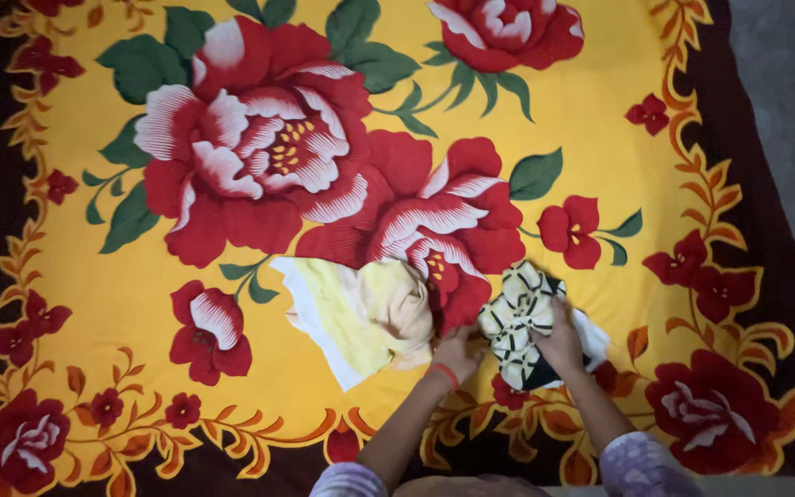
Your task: The person folds several items of clothing and pieces of fabric on a bed, including a yellow garment and white cloths, and stacks them on a small red table.
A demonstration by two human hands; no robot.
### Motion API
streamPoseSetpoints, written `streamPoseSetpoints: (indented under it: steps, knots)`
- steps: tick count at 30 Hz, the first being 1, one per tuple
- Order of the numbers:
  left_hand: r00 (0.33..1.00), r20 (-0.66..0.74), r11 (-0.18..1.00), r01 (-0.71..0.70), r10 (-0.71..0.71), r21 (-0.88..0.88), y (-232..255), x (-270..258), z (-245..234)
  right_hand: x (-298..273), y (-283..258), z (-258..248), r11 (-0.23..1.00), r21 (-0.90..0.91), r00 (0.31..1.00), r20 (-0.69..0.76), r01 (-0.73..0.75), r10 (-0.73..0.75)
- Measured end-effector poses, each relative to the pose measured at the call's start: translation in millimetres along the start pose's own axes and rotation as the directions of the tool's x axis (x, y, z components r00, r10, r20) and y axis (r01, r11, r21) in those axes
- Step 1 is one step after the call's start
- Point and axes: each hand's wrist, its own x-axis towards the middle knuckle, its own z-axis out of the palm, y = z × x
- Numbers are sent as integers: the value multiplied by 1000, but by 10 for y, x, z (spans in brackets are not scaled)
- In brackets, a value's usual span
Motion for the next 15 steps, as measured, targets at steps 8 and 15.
streamPoseSetpoints:
  steps: [8, 15]
  knots:
    - [967, 129, 785, 255, -221, -565, -354, 274, 224, -190, -594, 84, 783, 607, 974, 226, -135, -8]
    - [906, -422, 691, -285, -32, -665, -350, -122, -462, -385, -1727, 186, 609, 784, 925, 312, -120, -219]
